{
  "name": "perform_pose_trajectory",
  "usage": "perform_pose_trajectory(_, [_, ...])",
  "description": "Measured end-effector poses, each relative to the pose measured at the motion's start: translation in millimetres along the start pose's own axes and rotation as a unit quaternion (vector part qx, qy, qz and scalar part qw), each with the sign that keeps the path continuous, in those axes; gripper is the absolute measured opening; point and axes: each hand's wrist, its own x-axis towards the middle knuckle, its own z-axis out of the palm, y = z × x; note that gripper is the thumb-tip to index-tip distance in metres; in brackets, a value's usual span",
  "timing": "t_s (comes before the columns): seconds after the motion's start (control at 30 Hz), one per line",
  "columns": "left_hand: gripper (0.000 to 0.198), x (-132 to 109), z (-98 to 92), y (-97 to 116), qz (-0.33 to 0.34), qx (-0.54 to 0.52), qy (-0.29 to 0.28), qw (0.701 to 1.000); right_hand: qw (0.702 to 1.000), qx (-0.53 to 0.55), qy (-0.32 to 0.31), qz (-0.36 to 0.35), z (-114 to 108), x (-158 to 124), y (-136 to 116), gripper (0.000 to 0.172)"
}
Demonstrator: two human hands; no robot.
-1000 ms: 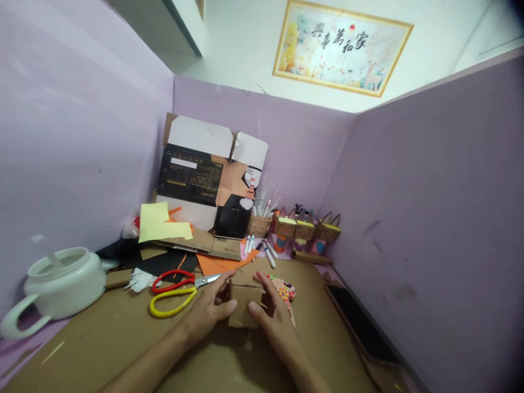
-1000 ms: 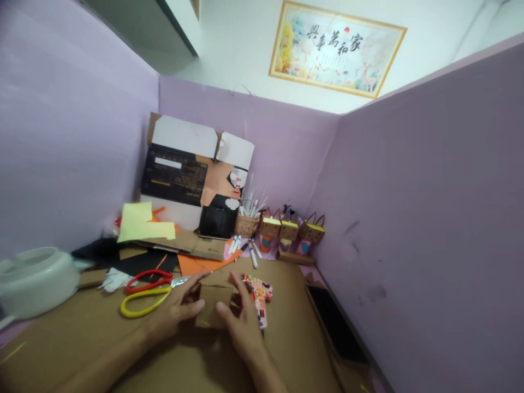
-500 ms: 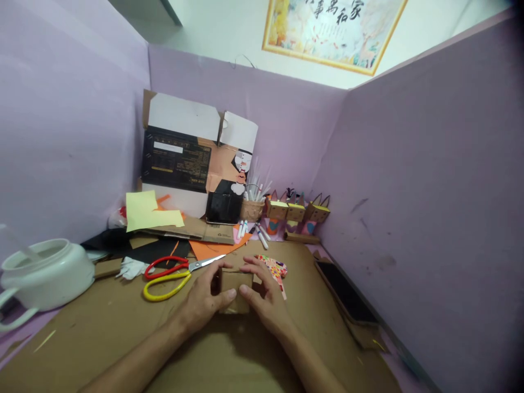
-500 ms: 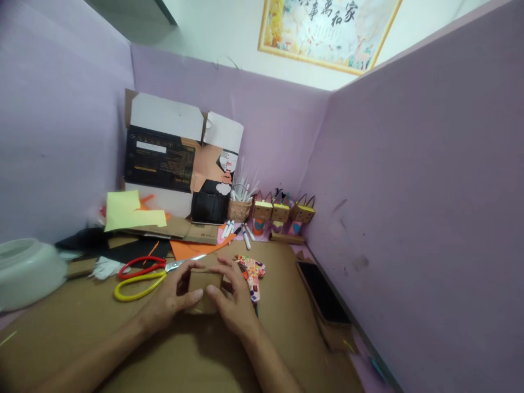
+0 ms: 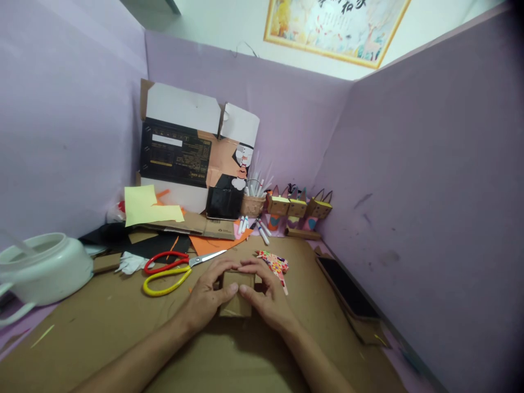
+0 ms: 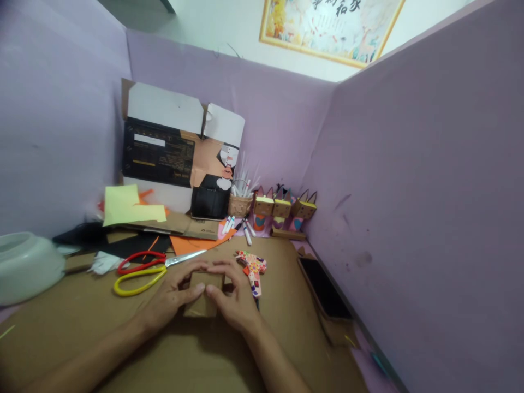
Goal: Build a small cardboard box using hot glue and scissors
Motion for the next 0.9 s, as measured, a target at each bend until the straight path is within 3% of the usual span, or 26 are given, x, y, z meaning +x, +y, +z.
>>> perform_pose_trajectory(0.07, [0.036, 2, -1.1, -1, -0.042, -0.037, 0.007, 0.998, 0.999, -0.004, 0.029, 0.015, -3, 2, 1, 0.037])
perform_pose_trajectory(0.17, [0.041, 4, -6.3, -4, -0.092, -0.092, 0.035, 0.991, 0.987, -0.061, 0.144, 0.043, -20, 6, 4, 0.048])
perform_pose_trajectory(0.2, [0.043, 5, -8.7, -5, -0.098, -0.097, 0.048, 0.989, 0.970, -0.116, 0.201, 0.067, -28, 7, 5, 0.044])
perform_pose_trajectory(0.27, [0.044, 6, -13.6, -6, -0.103, -0.089, 0.073, 0.988, 0.921, -0.259, 0.234, 0.174, -45, 7, 7, 0.040])
perform_pose_trajectory(0.37, [0.043, 7, -18.9, -5, -0.102, -0.061, 0.094, 0.988, 0.899, -0.293, 0.207, 0.250, -62, 4, 11, 0.034])
perform_pose_trajectory(0.53, [0.042, 8, -22.3, -3, -0.095, 0.021, 0.113, 0.989, 0.912, -0.244, 0.169, 0.283, -60, 9, 18, 0.027])
perform_pose_trajectory(0.77, [0.042, 10, -24.1, -7, -0.087, 0.032, 0.125, 0.988, 0.956, 0.003, 0.090, 0.278, -60, 18, 16, 0.014])
perform_pose_trajectory(0.9, [0.042, 11, -21.8, -9, -0.091, 0.030, 0.114, 0.989, 0.961, 0.109, 0.086, 0.239, -52, 10, 6, 0.032])
